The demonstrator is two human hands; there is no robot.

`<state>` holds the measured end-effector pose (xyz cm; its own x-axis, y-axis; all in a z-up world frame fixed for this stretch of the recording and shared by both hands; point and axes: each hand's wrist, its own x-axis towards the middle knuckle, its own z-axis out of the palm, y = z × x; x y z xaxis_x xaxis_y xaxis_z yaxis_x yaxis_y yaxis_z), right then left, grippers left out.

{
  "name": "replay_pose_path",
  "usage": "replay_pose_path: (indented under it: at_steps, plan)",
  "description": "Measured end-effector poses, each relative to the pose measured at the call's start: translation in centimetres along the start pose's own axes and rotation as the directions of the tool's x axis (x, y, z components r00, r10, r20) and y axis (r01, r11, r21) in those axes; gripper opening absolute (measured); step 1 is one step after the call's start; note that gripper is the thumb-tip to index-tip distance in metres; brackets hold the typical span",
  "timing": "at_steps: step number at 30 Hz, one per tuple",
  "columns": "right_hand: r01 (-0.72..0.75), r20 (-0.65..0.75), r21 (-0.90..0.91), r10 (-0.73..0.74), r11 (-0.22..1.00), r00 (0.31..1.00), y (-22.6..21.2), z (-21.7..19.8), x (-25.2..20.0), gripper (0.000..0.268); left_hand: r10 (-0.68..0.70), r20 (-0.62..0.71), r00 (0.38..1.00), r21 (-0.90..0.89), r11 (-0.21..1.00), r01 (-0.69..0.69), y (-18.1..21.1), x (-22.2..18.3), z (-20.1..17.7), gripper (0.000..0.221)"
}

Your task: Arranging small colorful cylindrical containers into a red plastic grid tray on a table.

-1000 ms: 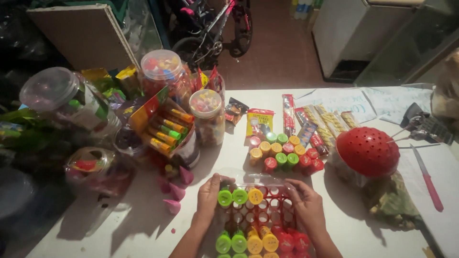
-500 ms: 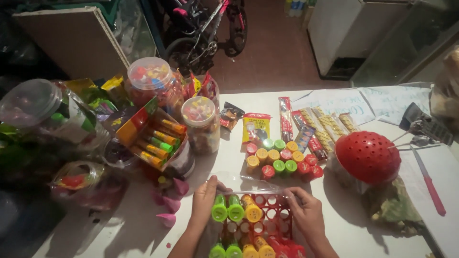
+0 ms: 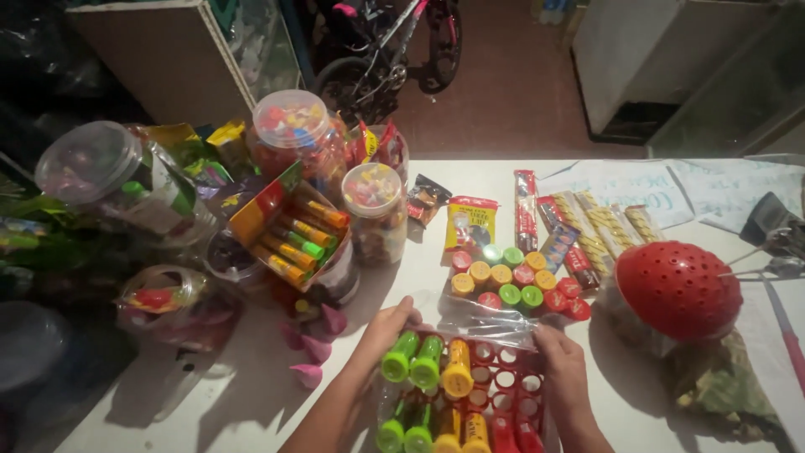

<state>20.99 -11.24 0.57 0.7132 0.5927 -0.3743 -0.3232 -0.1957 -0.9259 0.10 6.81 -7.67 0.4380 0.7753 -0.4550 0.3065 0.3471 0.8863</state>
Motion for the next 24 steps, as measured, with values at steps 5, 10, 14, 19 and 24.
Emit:
replay_pose_path:
  at_steps: [5, 10, 14, 19, 24]
  plan:
    - [-0.009, 0.182, 0.054, -0.001, 0.999, 0.983, 2.2, -1.7, 3.2, 0.028, -0.005, -0.005, 1.0, -0.061, 0.998, 0.005, -0.9, 0.8, 0.2, 0.052]
    - [0.178, 0.184, -0.184, -0.144, 0.967, 0.972, 1.8, -2.2, 3.0, 0.03, 0.087, -0.06, 0.994, 0.015, 0.996, -0.086, -0.7, -0.3, 0.1, 0.058]
    - [0.406, 0.212, -0.362, -0.35, 0.839, 0.912, 0.3, -2.1, 1.3, 0.031, -0.007, 0.038, 0.999, 0.098, 0.995, 0.003, 1.9, -3.1, -0.6, 0.053]
    - [0.552, 0.204, -0.519, -0.533, 0.652, 0.821, -0.4, -1.1, 0.2, 0.028, 0.087, 0.113, 0.99, -0.164, 0.984, -0.068, 2.0, -4.0, -1.2, 0.014]
    - [0.69, 0.268, -0.578, -0.697, 0.436, 0.665, -0.1, -1.0, 0.5, 0.024, 0.25, 0.133, 0.959, -0.142, 0.962, -0.231, 3.5, -5.3, -1.3, 0.015]
